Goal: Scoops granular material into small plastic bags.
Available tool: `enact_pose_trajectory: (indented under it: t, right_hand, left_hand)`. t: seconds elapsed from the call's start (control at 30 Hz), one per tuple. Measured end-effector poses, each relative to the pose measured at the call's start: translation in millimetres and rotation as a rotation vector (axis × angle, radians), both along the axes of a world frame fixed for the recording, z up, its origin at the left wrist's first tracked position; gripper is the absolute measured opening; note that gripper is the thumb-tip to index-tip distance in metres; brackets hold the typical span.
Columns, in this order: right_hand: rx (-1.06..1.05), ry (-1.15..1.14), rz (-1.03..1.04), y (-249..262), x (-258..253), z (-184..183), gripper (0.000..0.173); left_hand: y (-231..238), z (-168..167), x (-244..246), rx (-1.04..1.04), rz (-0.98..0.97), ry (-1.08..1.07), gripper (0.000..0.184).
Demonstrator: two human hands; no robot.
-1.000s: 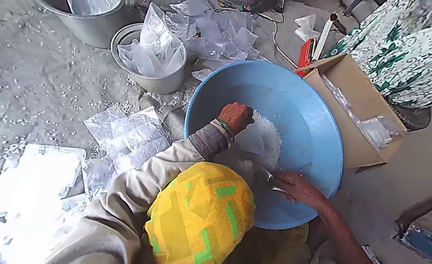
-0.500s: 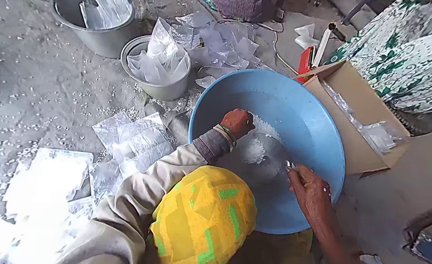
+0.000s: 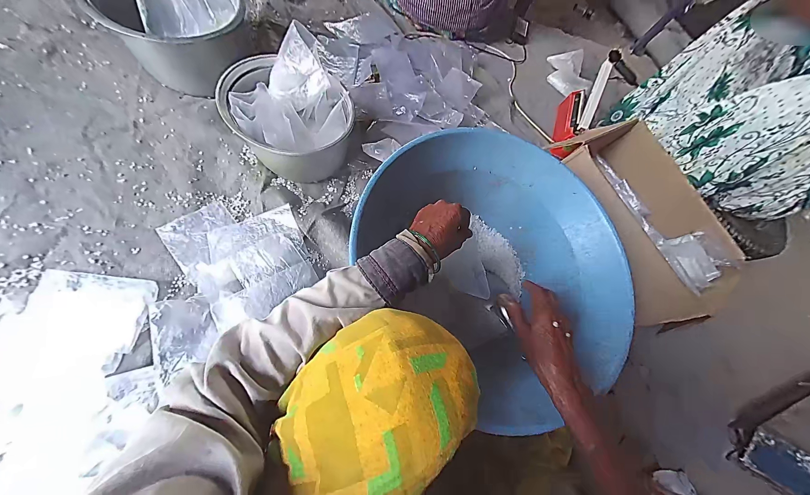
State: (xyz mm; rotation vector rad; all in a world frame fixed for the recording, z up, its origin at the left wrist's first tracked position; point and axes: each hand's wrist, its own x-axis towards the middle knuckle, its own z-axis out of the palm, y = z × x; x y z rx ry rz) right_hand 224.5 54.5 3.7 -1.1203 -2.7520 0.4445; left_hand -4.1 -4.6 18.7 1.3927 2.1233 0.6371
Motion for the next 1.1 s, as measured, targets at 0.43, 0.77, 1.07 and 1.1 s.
enact_pose_trajectory:
  t: [0.43,0.77,1.07,1.1]
  right_hand:
    - [-0.155,0.144,0.136,-25.2,-59.7,36.3,0.026]
    - [-0.143,0.564,0.432,-36.9,-142.8,135.0,0.018]
    - [-0.424,0.476,0.464,-45.5,-313.2,158.7,0.032]
    - [-0.444,0.428,0.478,-44.2,-315.5,149.0,0.035]
  left_hand:
    - [-26.9,14.1,-6.8,0.184,0.038,-0.224,0.033]
    - [-110.6,120.1,-79.3,0.718,0.267,-0.196,0.023]
    - [-102.2,146.0,-235.8,0.554,0.724,-0.099,0.031]
    - [-99.5,126.0,-255.1,0.512,0.729,-0.055,0.035]
